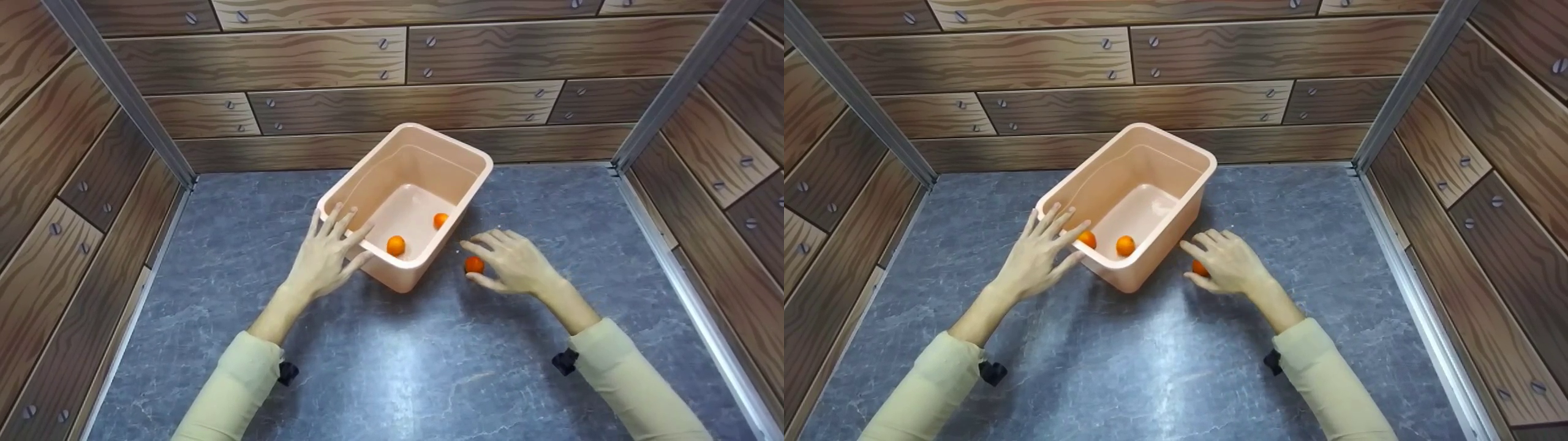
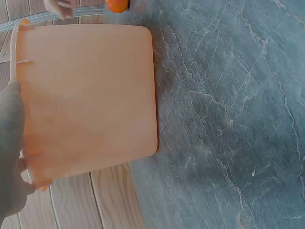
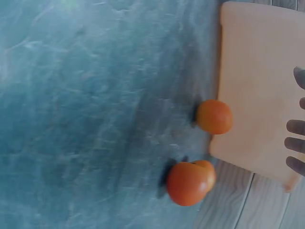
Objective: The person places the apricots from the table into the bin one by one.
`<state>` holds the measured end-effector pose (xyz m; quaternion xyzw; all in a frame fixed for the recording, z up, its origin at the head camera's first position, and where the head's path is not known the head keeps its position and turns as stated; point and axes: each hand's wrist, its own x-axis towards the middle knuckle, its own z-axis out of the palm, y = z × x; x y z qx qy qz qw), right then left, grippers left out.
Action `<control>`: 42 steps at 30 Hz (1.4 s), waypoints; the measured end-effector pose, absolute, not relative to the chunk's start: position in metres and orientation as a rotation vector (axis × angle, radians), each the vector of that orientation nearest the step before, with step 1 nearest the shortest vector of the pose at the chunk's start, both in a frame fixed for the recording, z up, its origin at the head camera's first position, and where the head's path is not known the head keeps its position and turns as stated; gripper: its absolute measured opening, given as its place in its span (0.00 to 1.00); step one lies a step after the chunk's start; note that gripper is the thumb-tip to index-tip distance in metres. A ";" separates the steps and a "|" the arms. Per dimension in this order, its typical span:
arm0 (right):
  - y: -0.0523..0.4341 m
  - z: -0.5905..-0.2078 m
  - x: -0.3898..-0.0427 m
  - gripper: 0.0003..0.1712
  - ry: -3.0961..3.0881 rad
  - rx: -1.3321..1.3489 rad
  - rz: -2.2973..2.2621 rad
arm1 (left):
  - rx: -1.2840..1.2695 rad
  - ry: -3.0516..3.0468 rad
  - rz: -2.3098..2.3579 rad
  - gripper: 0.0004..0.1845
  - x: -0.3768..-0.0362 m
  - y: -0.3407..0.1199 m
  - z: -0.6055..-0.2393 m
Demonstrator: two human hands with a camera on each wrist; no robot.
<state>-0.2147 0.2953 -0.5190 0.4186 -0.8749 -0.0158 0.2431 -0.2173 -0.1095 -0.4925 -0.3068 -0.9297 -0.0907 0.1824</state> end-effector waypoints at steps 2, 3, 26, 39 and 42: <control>0.296 -0.525 -0.216 0.36 -2.405 1.141 -0.042 | -0.866 -2.620 -0.259 0.31 -0.218 -0.110 -0.493; 0.297 -0.528 -0.216 0.36 -2.416 1.139 -0.044 | -0.867 -2.617 -0.260 0.31 -0.218 -0.110 -0.494; 0.308 -0.559 -0.229 0.36 -2.627 1.124 -0.092 | -0.865 -2.625 -0.272 0.31 -0.218 -0.110 -0.493; 0.314 -0.567 -0.232 0.33 -2.627 1.141 -0.129 | -0.864 -2.636 -0.274 0.31 -0.218 -0.109 -0.493; 0.314 -0.569 -0.233 0.32 -2.622 1.146 -0.125 | -0.863 -2.635 -0.275 0.31 -0.218 -0.109 -0.493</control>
